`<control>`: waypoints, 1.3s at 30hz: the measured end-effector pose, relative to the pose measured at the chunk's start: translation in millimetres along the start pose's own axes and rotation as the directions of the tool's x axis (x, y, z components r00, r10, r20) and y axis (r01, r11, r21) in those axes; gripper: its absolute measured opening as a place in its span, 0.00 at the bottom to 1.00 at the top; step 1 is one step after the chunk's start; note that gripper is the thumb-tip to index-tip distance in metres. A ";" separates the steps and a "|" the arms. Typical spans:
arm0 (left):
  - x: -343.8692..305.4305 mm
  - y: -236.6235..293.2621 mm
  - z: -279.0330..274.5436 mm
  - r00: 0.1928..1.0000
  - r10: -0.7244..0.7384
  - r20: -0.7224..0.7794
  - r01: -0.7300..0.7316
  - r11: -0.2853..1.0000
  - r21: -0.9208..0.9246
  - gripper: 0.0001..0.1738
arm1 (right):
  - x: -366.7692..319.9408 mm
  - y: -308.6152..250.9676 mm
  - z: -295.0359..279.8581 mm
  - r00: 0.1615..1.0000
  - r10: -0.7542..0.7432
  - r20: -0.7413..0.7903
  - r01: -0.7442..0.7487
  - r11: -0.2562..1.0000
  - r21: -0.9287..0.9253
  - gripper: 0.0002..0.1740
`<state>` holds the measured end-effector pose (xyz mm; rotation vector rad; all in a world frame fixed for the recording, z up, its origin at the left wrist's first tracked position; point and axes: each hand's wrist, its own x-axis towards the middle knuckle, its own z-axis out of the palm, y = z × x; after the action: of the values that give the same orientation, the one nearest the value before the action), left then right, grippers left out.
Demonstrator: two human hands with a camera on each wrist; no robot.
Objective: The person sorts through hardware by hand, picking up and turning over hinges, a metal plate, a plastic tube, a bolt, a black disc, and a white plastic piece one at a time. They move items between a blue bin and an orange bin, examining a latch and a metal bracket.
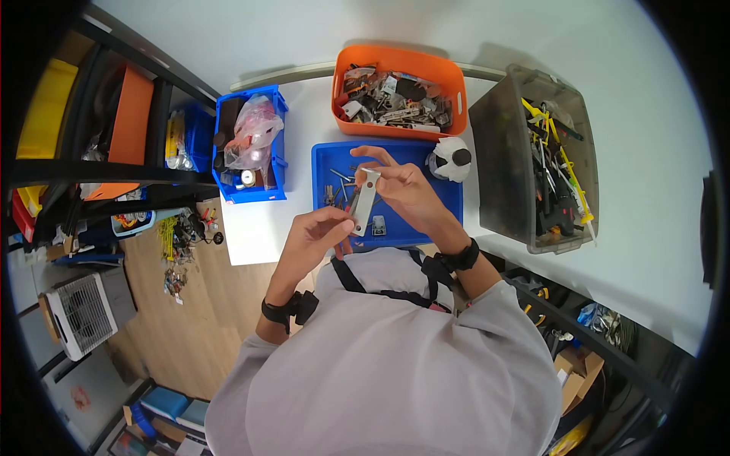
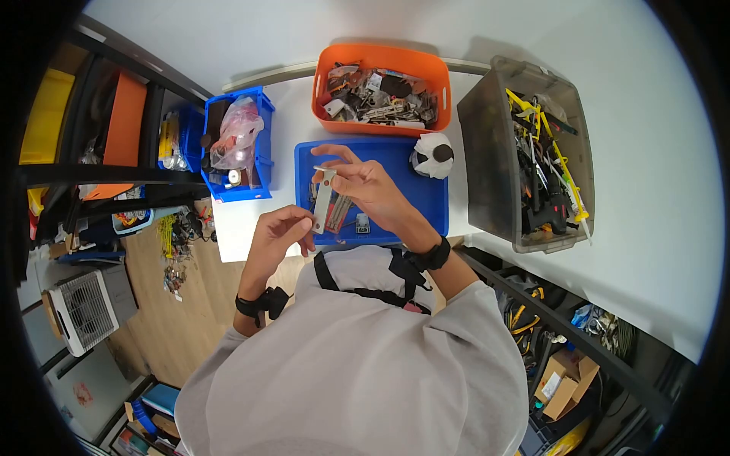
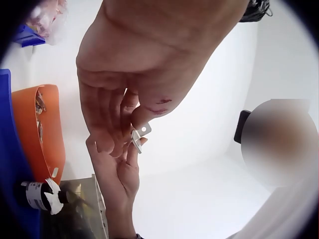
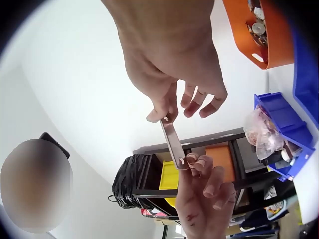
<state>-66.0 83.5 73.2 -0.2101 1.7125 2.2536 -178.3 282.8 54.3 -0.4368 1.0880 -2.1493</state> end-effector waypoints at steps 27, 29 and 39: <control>32.8 -1.1 13.1 0.961 -0.246 0.127 0.237 0.968 0.080 0.14 | -11.3 -18.1 -27.9 0.981 0.181 -0.064 -0.192 0.930 -0.315 0.16; 29.5 -4.3 13.3 0.963 -0.255 0.083 0.241 0.958 0.155 0.16 | -3.0 -23.9 -41.1 0.978 0.188 -0.092 -0.208 0.921 -0.330 0.16; 0.0 -39.7 -12.2 0.982 -0.095 -0.165 0.184 0.694 0.696 0.25 | 116.4 -24.5 -145.1 0.995 -0.094 0.024 0.028 0.039 -0.999 0.15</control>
<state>-53.9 81.4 33.5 -0.2806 2.3928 1.3369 -353.0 295.1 -13.0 -1.0559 2.6062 -0.9667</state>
